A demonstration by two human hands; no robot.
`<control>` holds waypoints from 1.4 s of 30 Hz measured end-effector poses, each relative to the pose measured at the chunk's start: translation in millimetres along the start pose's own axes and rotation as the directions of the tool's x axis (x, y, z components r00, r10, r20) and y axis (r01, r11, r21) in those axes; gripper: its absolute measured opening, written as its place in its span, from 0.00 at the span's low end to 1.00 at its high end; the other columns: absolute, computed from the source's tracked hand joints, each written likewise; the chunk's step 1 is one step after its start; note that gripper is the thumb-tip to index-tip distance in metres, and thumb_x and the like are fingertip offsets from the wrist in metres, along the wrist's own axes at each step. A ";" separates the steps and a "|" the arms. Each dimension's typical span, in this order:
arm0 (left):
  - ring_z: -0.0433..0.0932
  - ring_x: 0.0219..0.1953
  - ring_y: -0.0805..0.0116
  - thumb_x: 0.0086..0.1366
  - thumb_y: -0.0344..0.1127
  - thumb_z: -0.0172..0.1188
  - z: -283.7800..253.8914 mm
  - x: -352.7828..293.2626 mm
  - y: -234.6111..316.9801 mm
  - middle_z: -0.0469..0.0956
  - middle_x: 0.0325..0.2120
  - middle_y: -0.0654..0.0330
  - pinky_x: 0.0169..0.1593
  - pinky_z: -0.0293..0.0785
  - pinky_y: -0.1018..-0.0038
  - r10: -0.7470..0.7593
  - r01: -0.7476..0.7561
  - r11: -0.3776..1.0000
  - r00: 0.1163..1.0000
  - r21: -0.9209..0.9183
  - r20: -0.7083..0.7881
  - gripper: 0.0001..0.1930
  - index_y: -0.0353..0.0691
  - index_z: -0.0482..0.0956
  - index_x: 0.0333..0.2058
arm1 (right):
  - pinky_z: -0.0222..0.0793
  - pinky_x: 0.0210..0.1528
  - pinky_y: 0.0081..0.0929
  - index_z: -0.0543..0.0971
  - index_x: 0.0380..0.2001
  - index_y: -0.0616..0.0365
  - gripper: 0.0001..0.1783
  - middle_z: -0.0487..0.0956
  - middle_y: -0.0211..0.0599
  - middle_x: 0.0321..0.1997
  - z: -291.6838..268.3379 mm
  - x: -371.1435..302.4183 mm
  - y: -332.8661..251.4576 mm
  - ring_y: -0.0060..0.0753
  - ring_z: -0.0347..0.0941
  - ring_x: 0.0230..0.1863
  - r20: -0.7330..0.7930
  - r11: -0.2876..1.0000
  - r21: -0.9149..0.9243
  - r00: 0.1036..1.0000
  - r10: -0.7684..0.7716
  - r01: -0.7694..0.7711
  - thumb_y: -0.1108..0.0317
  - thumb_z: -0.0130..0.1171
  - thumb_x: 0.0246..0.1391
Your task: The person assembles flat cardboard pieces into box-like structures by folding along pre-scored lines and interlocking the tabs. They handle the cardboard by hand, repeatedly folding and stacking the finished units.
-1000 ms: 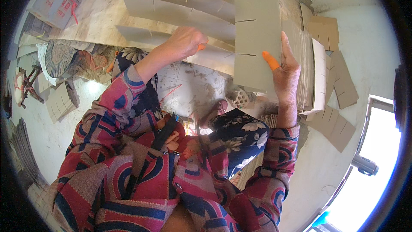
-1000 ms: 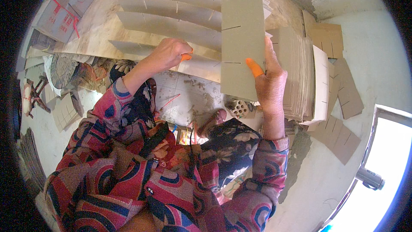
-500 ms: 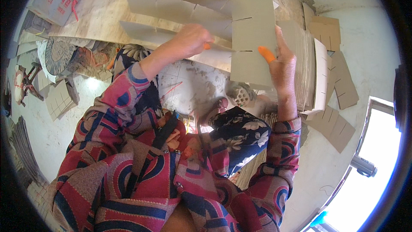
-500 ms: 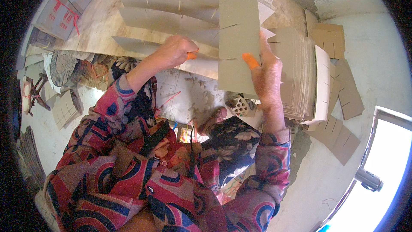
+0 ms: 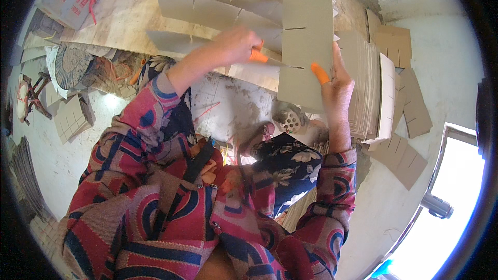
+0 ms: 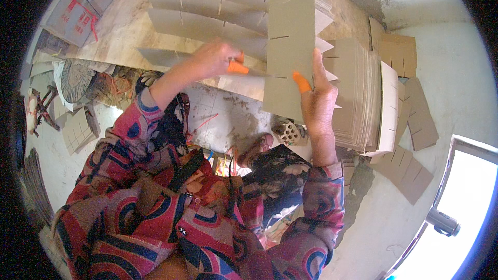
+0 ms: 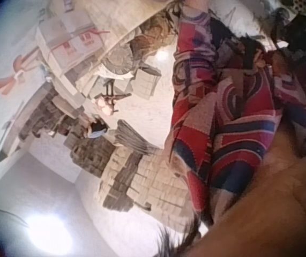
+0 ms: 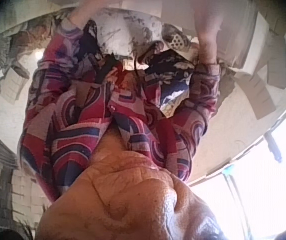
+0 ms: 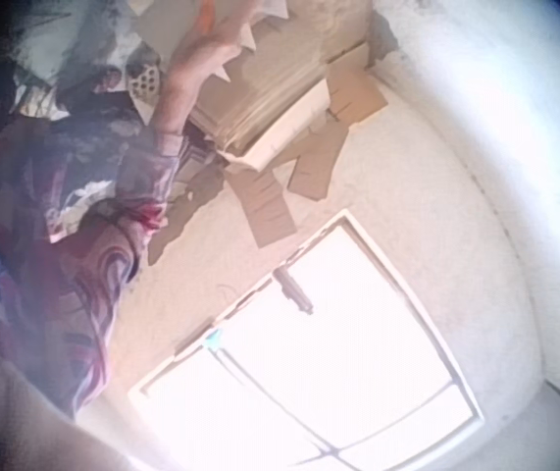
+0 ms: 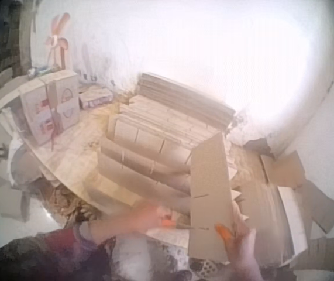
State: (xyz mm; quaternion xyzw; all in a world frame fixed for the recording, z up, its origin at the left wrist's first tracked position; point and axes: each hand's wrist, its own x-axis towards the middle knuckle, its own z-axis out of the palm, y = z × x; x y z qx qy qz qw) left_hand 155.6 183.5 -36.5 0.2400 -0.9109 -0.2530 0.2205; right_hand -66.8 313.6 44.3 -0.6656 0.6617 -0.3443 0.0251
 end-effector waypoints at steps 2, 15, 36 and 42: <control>0.74 0.29 0.48 0.50 0.38 0.65 -9.4 17.5 -16.8 0.75 0.22 0.51 0.31 0.69 0.58 0.087 -0.086 0.996 0.977 0.013 -0.193 0.11 0.37 0.75 0.25 | 0.70 0.47 0.28 0.67 0.57 0.60 0.35 0.73 0.52 0.51 -3.2 2.3 0.3 0.41 0.74 0.51 0.015 0.999 -0.032 1.000 0.005 -0.004 0.74 0.66 0.43; 0.74 0.28 0.46 0.48 0.29 0.62 -8.2 35.8 -45.4 0.74 0.21 0.49 0.29 0.69 0.57 0.018 0.017 0.983 0.981 0.180 -0.193 0.06 0.37 0.74 0.21 | 0.70 0.37 0.32 0.64 0.59 0.55 0.37 0.76 0.57 0.39 8.7 -0.2 6.9 0.52 0.75 0.35 0.199 0.998 0.001 0.978 0.059 -0.060 0.75 0.65 0.44; 0.75 0.30 0.48 0.53 0.30 0.61 -26.7 90.3 -78.8 0.75 0.23 0.47 0.34 0.70 0.60 0.040 0.009 0.971 0.979 0.239 -0.200 0.07 0.35 0.75 0.29 | 0.68 0.31 0.46 0.61 0.58 0.61 0.32 0.76 0.51 0.27 51.7 0.1 -1.2 0.54 0.74 0.30 0.286 0.975 -0.224 0.957 0.053 0.013 0.74 0.55 0.47; 0.73 0.34 0.52 0.51 0.26 0.58 -2.6 104.5 -113.7 0.74 0.27 0.55 0.35 0.68 0.61 0.267 -0.215 0.954 0.924 0.207 -0.273 0.07 0.41 0.73 0.30 | 0.71 0.33 0.45 0.73 0.42 0.60 0.17 0.77 0.49 0.27 46.5 13.7 -10.6 0.51 0.76 0.32 0.353 0.910 -0.391 0.936 0.010 0.137 0.76 0.51 0.44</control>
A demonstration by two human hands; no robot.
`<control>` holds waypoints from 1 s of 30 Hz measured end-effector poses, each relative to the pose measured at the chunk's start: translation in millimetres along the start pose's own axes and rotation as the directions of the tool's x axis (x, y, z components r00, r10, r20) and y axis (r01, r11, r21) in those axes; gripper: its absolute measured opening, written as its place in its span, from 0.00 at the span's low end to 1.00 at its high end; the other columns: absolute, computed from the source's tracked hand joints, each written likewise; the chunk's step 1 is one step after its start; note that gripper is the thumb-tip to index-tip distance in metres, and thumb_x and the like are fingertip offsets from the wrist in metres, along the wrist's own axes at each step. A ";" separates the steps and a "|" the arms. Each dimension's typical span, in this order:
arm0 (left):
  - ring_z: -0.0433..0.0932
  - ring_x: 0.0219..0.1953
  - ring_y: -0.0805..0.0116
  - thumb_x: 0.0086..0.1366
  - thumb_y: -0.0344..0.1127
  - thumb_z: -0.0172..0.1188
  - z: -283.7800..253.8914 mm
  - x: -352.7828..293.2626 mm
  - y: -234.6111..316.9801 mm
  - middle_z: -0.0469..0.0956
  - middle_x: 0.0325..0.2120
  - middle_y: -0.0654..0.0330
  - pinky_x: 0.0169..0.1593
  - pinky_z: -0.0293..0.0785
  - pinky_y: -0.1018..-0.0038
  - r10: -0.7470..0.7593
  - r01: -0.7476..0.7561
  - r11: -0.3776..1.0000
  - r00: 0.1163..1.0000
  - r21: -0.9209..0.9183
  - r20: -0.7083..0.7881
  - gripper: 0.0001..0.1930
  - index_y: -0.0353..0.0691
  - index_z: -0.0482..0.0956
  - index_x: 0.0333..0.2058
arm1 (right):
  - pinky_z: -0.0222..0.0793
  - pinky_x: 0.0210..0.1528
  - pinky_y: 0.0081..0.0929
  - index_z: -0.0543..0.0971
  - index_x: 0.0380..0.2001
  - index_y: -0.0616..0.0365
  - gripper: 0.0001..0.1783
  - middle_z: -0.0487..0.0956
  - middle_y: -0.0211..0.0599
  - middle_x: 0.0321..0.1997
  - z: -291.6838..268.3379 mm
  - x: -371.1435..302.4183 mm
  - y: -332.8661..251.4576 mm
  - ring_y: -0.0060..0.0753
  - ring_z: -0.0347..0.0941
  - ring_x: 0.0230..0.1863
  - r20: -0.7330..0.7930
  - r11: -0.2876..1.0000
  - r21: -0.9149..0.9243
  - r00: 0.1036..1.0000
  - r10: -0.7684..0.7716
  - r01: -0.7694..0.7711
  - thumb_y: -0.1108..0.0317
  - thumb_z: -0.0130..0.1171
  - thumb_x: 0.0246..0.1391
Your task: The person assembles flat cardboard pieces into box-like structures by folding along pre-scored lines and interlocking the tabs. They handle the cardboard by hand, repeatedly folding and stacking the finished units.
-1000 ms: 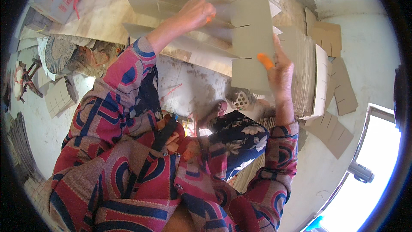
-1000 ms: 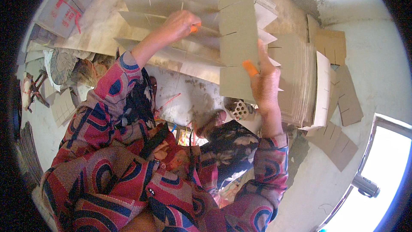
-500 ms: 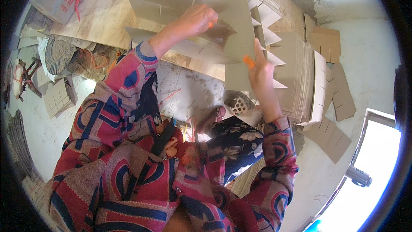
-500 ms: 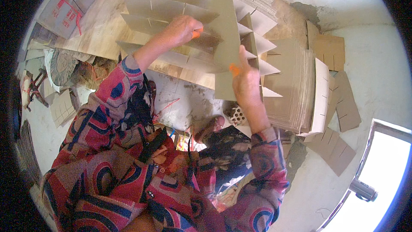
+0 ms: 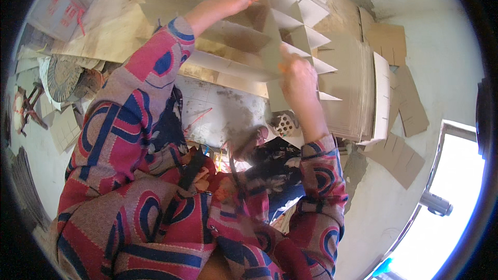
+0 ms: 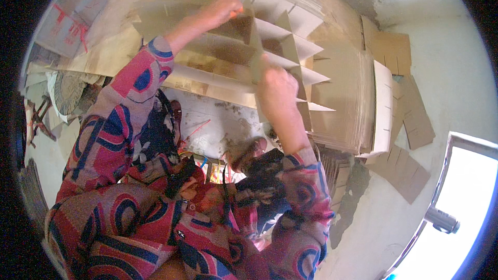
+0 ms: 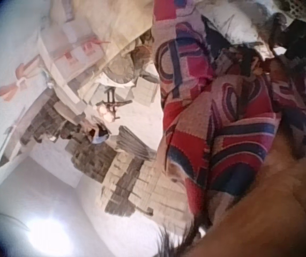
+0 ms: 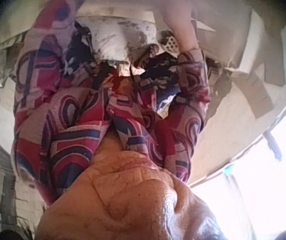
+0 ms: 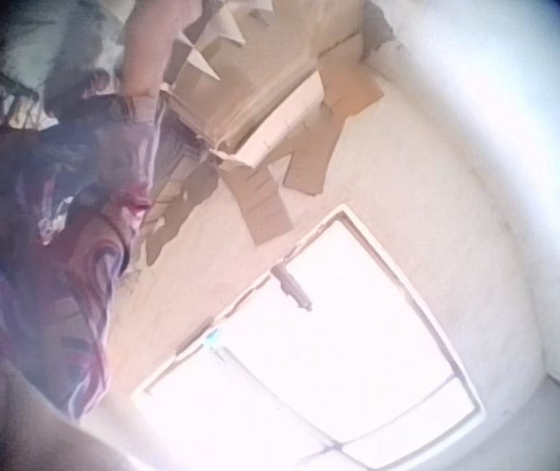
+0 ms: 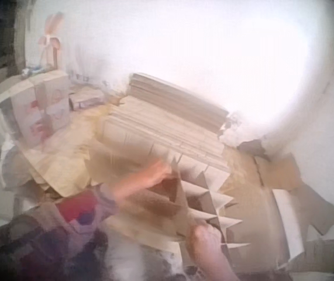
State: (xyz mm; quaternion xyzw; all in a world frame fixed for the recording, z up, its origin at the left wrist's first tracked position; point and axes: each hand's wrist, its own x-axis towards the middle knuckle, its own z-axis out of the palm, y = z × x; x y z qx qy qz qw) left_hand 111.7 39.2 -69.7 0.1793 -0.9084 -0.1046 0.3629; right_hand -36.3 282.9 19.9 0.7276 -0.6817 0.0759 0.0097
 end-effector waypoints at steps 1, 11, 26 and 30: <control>0.73 0.34 0.52 0.51 0.26 0.58 4.1 2.2 -3.0 0.74 0.27 0.55 0.35 0.68 0.61 -0.039 0.039 0.999 0.999 0.026 0.013 0.06 0.41 0.73 0.29 | 0.71 0.34 0.45 0.75 0.37 0.60 0.14 0.77 0.49 0.27 6.8 4.4 -0.8 0.51 0.76 0.32 0.049 0.999 -0.037 0.999 0.013 -0.011 0.77 0.51 0.43; 0.76 0.25 0.66 0.55 0.31 0.60 -75.3 -2.6 75.3 0.78 0.24 0.57 0.31 0.70 0.72 -0.377 0.345 0.899 0.923 -0.269 -0.079 0.05 0.37 0.79 0.29 | 0.72 0.39 0.38 0.76 0.43 0.52 0.16 0.76 0.41 0.41 -14.3 -58.3 102.1 0.45 0.73 0.42 -0.387 0.841 -0.103 0.800 0.458 -0.531 0.59 0.55 0.53; 0.75 0.38 0.55 0.43 0.35 0.68 -97.4 -106.5 147.7 0.78 0.36 0.55 0.42 0.72 0.68 -0.127 0.127 0.992 0.989 -0.012 -0.071 0.22 0.35 0.77 0.39 | 0.67 0.33 0.49 0.69 0.36 0.53 0.23 0.78 0.53 0.30 -5.6 -123.9 209.7 0.56 0.74 0.34 -0.258 0.603 -0.230 0.645 0.719 -0.764 0.44 0.55 0.51; 0.74 0.36 0.58 0.46 0.38 0.66 -96.4 -109.7 143.4 0.76 0.33 0.57 0.42 0.69 0.67 -0.119 0.118 0.993 0.993 0.014 0.028 0.20 0.37 0.76 0.39 | 0.69 0.29 0.43 0.70 0.42 0.56 0.22 0.78 0.50 0.28 -45.1 -104.6 157.2 0.51 0.75 0.30 -0.470 0.664 -0.068 0.610 0.637 -0.745 0.48 0.52 0.57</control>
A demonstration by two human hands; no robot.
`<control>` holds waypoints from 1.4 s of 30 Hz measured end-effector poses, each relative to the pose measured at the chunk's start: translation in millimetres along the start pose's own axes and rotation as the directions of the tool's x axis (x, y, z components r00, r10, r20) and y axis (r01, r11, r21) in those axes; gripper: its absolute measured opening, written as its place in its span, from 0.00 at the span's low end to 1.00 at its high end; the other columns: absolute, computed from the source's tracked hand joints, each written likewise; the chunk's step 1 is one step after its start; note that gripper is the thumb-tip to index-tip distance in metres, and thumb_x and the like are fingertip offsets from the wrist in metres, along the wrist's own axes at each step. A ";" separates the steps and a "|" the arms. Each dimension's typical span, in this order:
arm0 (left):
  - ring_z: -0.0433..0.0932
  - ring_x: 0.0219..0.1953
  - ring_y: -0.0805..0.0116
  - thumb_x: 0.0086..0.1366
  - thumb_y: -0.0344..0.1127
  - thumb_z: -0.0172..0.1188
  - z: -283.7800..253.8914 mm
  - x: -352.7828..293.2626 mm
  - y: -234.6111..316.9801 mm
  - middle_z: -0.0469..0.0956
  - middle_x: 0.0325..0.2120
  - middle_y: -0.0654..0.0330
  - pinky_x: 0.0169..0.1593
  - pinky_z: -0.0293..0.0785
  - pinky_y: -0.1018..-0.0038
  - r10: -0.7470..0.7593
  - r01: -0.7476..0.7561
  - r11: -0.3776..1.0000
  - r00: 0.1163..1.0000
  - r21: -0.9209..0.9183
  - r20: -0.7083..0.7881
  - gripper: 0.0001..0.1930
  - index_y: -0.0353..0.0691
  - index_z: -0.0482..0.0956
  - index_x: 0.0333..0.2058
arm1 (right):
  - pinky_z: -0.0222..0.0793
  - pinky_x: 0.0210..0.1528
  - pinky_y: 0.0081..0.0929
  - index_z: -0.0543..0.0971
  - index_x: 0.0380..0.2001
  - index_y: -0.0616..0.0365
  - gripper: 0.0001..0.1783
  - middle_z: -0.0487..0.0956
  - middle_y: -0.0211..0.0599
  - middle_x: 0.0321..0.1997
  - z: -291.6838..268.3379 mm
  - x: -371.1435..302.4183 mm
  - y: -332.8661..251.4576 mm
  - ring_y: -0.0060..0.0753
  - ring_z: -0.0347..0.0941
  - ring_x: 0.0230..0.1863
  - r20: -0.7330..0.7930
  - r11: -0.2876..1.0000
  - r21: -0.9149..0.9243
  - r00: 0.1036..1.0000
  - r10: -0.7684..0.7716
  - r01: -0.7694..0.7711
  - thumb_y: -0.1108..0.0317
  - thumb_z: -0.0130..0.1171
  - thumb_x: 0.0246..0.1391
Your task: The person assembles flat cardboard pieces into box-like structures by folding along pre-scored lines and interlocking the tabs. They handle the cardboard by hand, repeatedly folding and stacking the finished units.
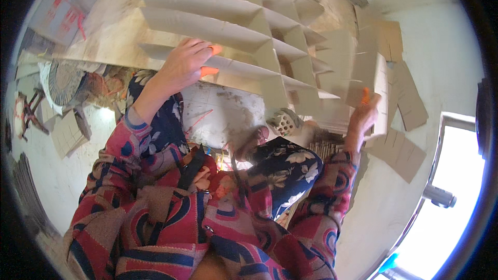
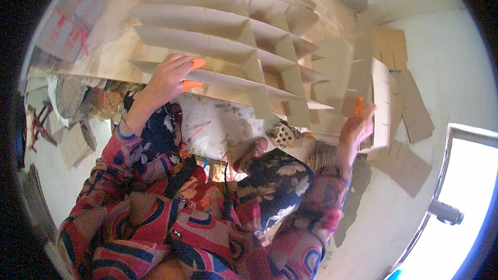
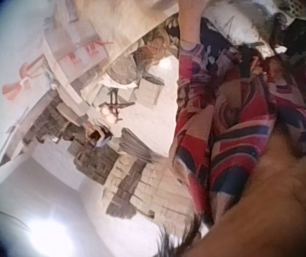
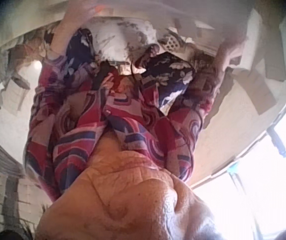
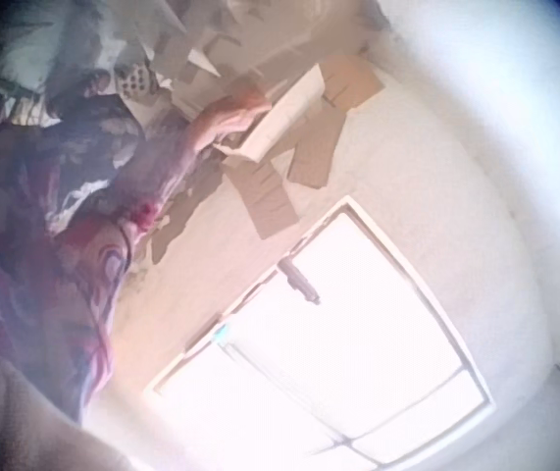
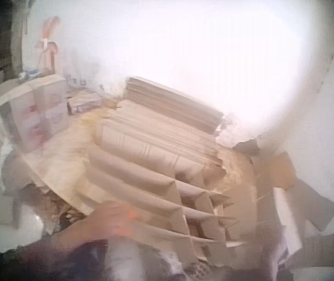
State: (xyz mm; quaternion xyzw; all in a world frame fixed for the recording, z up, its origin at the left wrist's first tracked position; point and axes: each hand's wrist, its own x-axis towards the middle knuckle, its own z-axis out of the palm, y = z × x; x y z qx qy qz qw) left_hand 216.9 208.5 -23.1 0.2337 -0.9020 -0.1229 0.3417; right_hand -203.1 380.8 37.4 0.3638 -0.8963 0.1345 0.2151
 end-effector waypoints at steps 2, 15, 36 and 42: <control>0.73 0.34 0.58 0.48 0.37 0.64 4.0 -4.8 -5.8 0.76 0.30 0.57 0.41 0.68 0.66 -0.009 0.009 1.000 1.000 0.021 0.005 0.17 0.38 0.76 0.37 | 0.72 0.25 0.35 0.70 0.46 0.59 0.21 0.79 0.47 0.28 -22.7 -6.9 -32.3 0.40 0.76 0.25 -0.192 0.954 0.251 0.974 -0.117 0.164 0.56 0.56 0.57; 0.73 0.28 0.54 0.48 0.30 0.61 25.5 -12.9 -22.5 0.72 0.19 0.55 0.33 0.68 0.63 -0.074 0.073 0.997 0.997 -0.024 -0.009 0.06 0.38 0.72 0.21 | 0.72 0.39 0.24 0.68 0.57 0.57 0.27 0.75 0.49 0.49 -50.5 -91.6 -190.1 0.28 0.77 0.42 0.046 0.649 0.664 0.846 -0.531 0.371 0.70 0.58 0.53; 0.72 0.27 0.54 0.51 0.31 0.59 29.6 -7.9 -28.5 0.70 0.18 0.55 0.30 0.68 0.62 -0.108 0.104 0.994 0.988 0.045 0.107 0.05 0.38 0.72 0.23 | 0.66 0.23 0.29 0.66 0.58 0.60 0.29 0.74 0.56 0.26 -37.0 -86.4 -228.7 0.45 0.60 0.17 0.008 0.496 0.701 0.689 -0.725 0.513 0.77 0.58 0.51; 0.73 0.27 0.53 0.51 0.31 0.59 27.7 -5.8 -29.0 0.71 0.19 0.54 0.29 0.67 0.61 -0.103 0.104 0.994 0.994 -0.028 0.023 0.05 0.39 0.73 0.23 | 0.65 0.23 0.33 0.63 0.59 0.65 0.30 0.73 0.54 0.22 -30.8 -81.4 -237.3 0.45 0.64 0.17 0.065 0.390 0.748 0.526 -0.848 0.537 0.77 0.55 0.51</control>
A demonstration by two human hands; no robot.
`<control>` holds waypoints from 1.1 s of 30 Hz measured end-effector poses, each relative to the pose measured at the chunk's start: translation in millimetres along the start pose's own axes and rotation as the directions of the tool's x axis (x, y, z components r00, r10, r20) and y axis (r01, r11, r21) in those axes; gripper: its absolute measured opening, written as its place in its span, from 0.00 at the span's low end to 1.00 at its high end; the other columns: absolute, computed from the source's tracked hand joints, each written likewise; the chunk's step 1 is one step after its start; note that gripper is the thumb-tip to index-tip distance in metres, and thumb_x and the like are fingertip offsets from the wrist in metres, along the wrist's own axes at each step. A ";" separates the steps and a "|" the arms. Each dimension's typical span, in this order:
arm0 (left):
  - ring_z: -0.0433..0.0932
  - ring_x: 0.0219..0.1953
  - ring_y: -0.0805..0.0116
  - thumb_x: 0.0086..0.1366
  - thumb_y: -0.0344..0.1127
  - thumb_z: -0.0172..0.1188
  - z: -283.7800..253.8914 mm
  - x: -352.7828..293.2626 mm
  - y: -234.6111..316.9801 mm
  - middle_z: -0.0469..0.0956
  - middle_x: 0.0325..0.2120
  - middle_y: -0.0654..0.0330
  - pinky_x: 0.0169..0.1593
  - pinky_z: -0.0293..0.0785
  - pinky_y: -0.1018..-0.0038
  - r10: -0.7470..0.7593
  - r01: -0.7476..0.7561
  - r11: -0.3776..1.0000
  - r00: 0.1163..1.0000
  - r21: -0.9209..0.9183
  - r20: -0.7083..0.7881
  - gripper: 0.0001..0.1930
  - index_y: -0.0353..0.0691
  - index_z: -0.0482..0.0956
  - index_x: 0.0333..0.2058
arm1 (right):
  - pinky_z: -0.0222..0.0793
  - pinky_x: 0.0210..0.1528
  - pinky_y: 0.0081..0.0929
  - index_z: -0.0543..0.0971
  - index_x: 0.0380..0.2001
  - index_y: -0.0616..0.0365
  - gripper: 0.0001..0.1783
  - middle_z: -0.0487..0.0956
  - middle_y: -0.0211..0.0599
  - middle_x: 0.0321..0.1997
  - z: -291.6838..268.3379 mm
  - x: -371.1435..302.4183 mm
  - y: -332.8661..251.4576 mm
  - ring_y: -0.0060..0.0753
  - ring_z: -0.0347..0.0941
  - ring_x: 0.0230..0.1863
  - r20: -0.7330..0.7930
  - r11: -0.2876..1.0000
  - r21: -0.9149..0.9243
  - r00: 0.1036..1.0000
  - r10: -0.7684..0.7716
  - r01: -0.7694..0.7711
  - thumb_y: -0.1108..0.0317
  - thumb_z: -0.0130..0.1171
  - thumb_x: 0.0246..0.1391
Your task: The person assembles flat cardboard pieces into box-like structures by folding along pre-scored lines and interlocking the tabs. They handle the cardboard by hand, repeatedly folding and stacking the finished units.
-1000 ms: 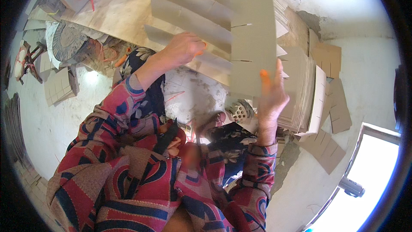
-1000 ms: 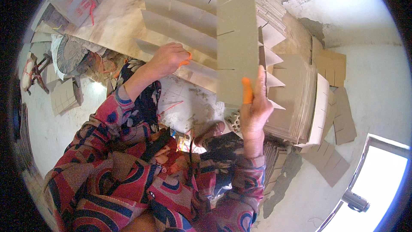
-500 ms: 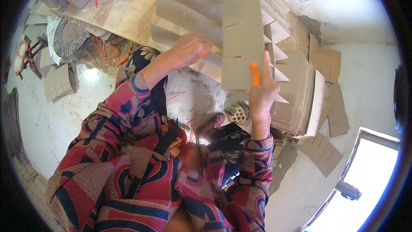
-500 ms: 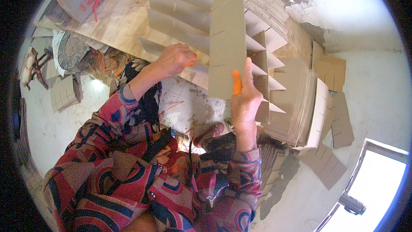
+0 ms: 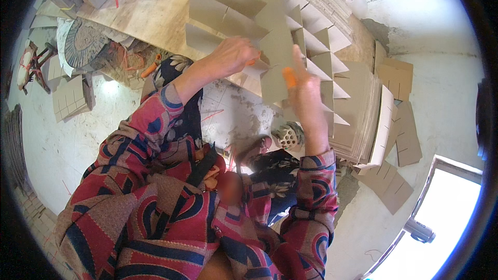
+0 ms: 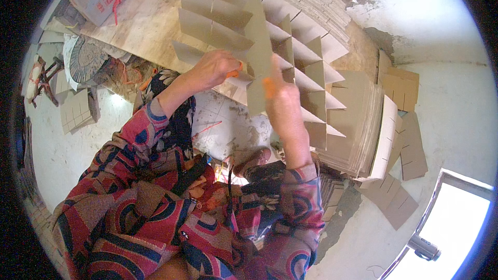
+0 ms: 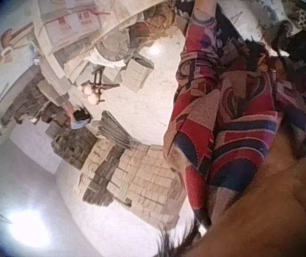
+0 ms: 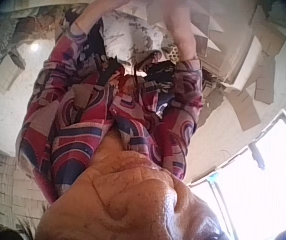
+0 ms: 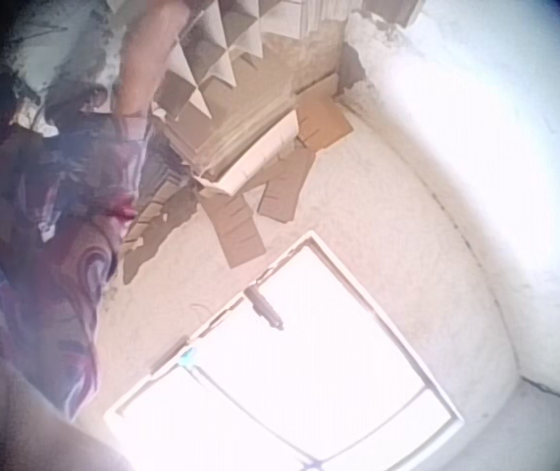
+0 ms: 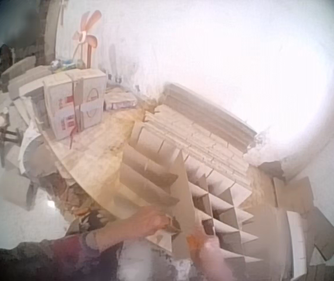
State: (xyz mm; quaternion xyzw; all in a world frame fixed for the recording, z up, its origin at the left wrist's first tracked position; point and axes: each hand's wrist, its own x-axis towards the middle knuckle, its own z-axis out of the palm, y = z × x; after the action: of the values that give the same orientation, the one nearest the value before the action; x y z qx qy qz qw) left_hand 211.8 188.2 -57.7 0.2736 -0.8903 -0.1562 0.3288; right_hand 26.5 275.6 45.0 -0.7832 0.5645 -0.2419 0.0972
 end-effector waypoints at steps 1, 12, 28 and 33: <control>0.73 0.28 0.53 0.51 0.31 0.60 -0.4 0.7 0.2 0.71 0.19 0.55 0.30 0.67 0.61 -0.003 0.003 1.000 1.000 -0.008 0.011 0.05 0.39 0.73 0.23 | 0.66 0.24 0.34 0.63 0.59 0.65 0.30 0.73 0.54 0.22 9.2 -3.6 5.4 0.45 0.66 0.18 0.030 0.999 0.015 0.999 0.045 -0.046 0.76 0.55 0.51; 0.74 0.34 0.57 0.49 0.34 0.63 -22.8 1.6 8.9 0.76 0.27 0.56 0.38 0.70 0.65 0.076 -0.076 0.997 0.995 -0.009 -0.057 0.12 0.38 0.77 0.34 | 0.71 0.35 0.35 0.75 0.46 0.62 0.18 0.78 0.46 0.36 -1.7 -51.6 59.6 0.45 0.75 0.35 -0.378 0.885 -0.407 0.924 0.061 -0.226 0.68 0.60 0.51; 0.74 0.36 0.62 0.41 0.34 0.69 -54.8 -14.8 -2.4 0.79 0.33 0.63 0.41 0.68 0.69 -0.038 0.074 0.981 0.981 0.181 -0.192 0.20 0.40 0.78 0.37 | 0.66 0.35 0.50 0.67 0.36 0.58 0.25 0.77 0.54 0.30 -99.2 -194.0 221.9 0.59 0.73 0.35 -0.444 0.337 -0.503 0.573 0.689 -0.796 0.49 0.61 0.48; 0.73 0.35 0.63 0.40 0.35 0.69 -63.0 -17.4 -4.8 0.79 0.32 0.64 0.43 0.66 0.69 -0.038 0.084 0.976 0.975 0.203 -0.220 0.20 0.42 0.78 0.36 | 0.66 0.31 0.50 0.67 0.35 0.57 0.22 0.77 0.53 0.29 -109.3 -173.5 200.7 0.59 0.74 0.34 -0.593 0.214 -0.448 0.467 0.656 -0.868 0.47 0.52 0.55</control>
State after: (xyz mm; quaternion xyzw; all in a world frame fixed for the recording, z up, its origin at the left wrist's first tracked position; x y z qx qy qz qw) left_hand 267.0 188.4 -22.3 0.3495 -0.8523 -0.0402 0.3871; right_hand -237.5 381.3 7.4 -0.3234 0.9279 -0.0299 -0.1829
